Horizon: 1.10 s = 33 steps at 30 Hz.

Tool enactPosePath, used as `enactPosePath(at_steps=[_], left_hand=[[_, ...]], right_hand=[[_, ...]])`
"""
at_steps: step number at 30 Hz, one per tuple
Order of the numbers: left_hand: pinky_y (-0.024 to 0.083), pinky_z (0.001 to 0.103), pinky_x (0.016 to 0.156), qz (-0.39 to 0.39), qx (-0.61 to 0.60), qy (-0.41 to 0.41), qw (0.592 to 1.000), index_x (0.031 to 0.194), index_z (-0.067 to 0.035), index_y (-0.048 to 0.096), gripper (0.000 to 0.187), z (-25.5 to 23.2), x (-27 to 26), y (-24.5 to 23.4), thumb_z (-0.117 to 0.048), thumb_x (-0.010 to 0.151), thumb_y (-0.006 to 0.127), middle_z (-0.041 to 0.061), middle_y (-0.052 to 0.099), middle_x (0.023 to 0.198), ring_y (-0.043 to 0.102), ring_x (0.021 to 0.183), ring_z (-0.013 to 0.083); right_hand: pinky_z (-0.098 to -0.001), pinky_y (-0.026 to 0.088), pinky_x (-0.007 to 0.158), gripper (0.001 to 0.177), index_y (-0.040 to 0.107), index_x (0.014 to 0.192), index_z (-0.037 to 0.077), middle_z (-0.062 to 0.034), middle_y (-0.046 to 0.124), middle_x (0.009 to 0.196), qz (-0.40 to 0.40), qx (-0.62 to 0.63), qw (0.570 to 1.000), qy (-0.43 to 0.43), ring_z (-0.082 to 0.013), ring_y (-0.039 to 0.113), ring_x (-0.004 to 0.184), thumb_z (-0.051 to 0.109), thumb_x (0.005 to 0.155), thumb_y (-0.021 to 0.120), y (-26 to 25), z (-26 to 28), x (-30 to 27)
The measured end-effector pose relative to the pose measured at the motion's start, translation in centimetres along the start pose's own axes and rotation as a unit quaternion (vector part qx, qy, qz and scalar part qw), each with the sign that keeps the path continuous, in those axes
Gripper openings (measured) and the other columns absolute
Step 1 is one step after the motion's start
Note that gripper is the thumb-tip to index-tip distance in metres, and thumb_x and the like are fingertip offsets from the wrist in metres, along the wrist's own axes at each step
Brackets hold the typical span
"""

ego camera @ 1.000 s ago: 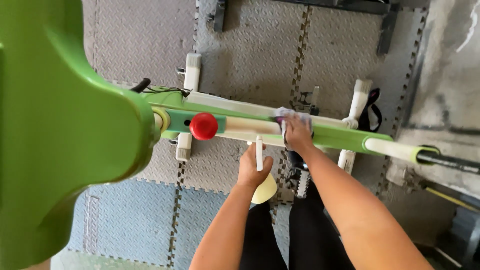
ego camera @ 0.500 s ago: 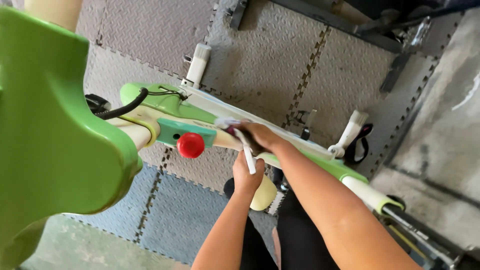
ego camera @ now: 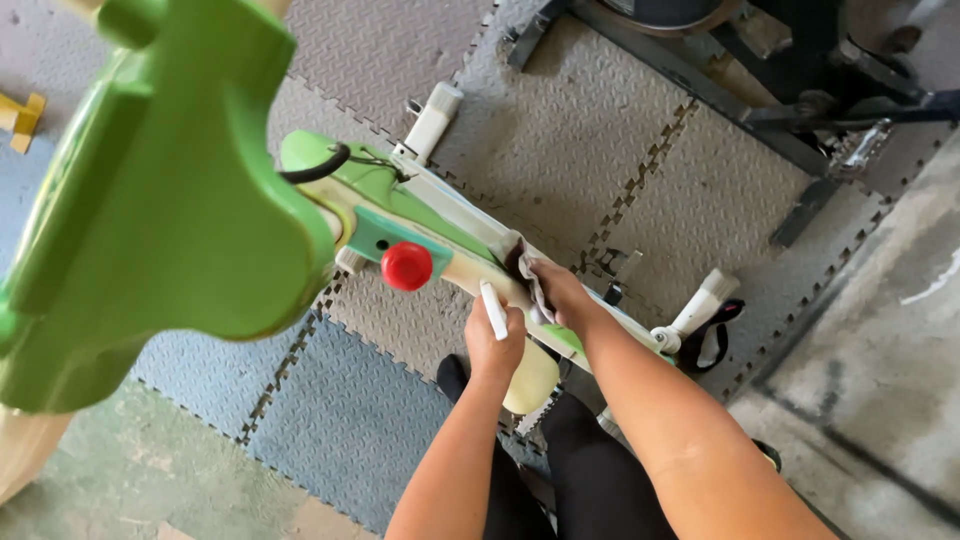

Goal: Cleaning the handlebars, frame, and seat of a stationary exercise bike using a cleaning cloth and a spray bottle.

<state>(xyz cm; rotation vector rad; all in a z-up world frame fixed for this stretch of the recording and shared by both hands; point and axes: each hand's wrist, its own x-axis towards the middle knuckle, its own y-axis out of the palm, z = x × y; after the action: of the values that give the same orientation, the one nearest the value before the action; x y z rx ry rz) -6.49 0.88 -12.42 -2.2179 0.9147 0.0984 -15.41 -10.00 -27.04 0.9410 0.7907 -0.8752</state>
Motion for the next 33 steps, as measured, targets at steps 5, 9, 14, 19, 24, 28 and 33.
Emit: enactPosePath(at_steps=[5, 9, 14, 19, 24, 28, 33], left_hand=[[0.058, 0.044, 0.072, 0.003, -0.108, -0.118, 0.987, 0.100, -0.003, 0.059, 0.024, -2.2, -1.0, -0.7, -0.016, 0.081, 0.063, 0.017, 0.068, 0.084, 0.074, 0.073, 0.0375], [0.057, 0.044, 0.072, -0.016, -0.108, -0.050, 0.993, 0.107, -0.003, 0.059, 0.033, -1.5, -1.6, -1.7, -0.015, 0.077, 0.065, 0.016, 0.071, 0.092, 0.072, 0.077, 0.0363], [0.055, 0.047, 0.080, -0.039, -0.037, 0.047, 0.997, 0.109, -0.003, 0.061, 0.033, 1.2, -2.5, -1.6, -0.011, 0.077, 0.068, 0.021, 0.070, 0.097, 0.067, 0.090, 0.0427], [0.056, 0.047, 0.078, -0.006, -0.036, 0.026, 0.999, 0.107, -0.004, 0.062, 0.032, 1.9, -3.4, -1.6, -0.015, 0.078, 0.070, 0.022, 0.070, 0.093, 0.068, 0.087, 0.0428], [0.056, 0.047, 0.079, 0.016, -0.044, 0.031, 0.998, 0.108, -0.004, 0.062, 0.034, 0.8, -3.8, -2.9, -0.016, 0.078, 0.070, 0.022, 0.070, 0.093, 0.069, 0.088, 0.0433], [0.054, 0.048, 0.083, 0.031, -0.043, 0.120, 0.991, 0.114, -0.003, 0.060, 0.041, 1.1, -2.9, -3.6, -0.014, 0.076, 0.069, 0.024, 0.068, 0.101, 0.066, 0.095, 0.0456], [0.051, 0.050, 0.089, 0.099, -0.018, 0.165, 0.981, 0.119, 0.000, 0.057, 0.045, 3.6, -1.1, -4.8, -0.012, 0.077, 0.066, 0.025, 0.064, 0.108, 0.060, 0.103, 0.0471]], right_hand=[[-0.0314, 0.054, 0.071, 0.029, 0.067, 0.110, 0.010, -0.0035, 0.066, 0.095, 0.063, -0.004, 0.996, -0.070, -0.0132, 0.062, 0.081, 0.035, 0.101, 0.059, 6.0, 4.1, -2.4], [-0.0293, 0.050, 0.089, 0.045, 0.066, 0.134, 0.007, -0.0053, 0.067, 0.120, 0.154, -0.107, 0.968, -0.168, -0.0122, 0.061, 0.102, 0.037, 0.102, 0.055, 12.9, 9.4, -8.0], [-0.0320, 0.046, 0.104, 0.053, 0.058, 0.147, 0.009, -0.0088, 0.065, 0.134, 0.155, -0.163, 0.944, -0.243, -0.0146, 0.058, 0.117, 0.040, 0.106, 0.049, 8.5, 4.0, -3.8], [-0.0379, 0.048, 0.105, 0.051, 0.059, 0.141, 0.011, -0.0183, 0.069, 0.131, -0.078, -0.366, 0.921, -0.107, -0.0290, 0.067, 0.118, 0.042, 0.105, 0.040, -3.0, -4.5, 1.2], [-0.0377, 0.047, 0.105, 0.047, 0.065, 0.135, 0.007, -0.0170, 0.068, 0.130, -0.053, -0.327, 0.920, -0.211, -0.0267, 0.064, 0.120, 0.035, 0.107, 0.041, 1.7, -2.9, 1.2], [-0.0339, 0.041, 0.112, 0.043, 0.065, 0.137, 0.004, -0.0140, 0.066, 0.139, 0.073, -0.219, 0.904, -0.359, -0.0221, 0.060, 0.129, 0.029, 0.107, 0.045, 11.3, 4.0, -3.5], [-0.0328, 0.046, 0.105, 0.042, 0.061, 0.140, 0.005, -0.0127, 0.067, 0.134, 0.028, -0.180, 0.905, -0.385, -0.0208, 0.062, 0.120, 0.030, 0.109, 0.046, 10.5, 0.7, -2.7]])
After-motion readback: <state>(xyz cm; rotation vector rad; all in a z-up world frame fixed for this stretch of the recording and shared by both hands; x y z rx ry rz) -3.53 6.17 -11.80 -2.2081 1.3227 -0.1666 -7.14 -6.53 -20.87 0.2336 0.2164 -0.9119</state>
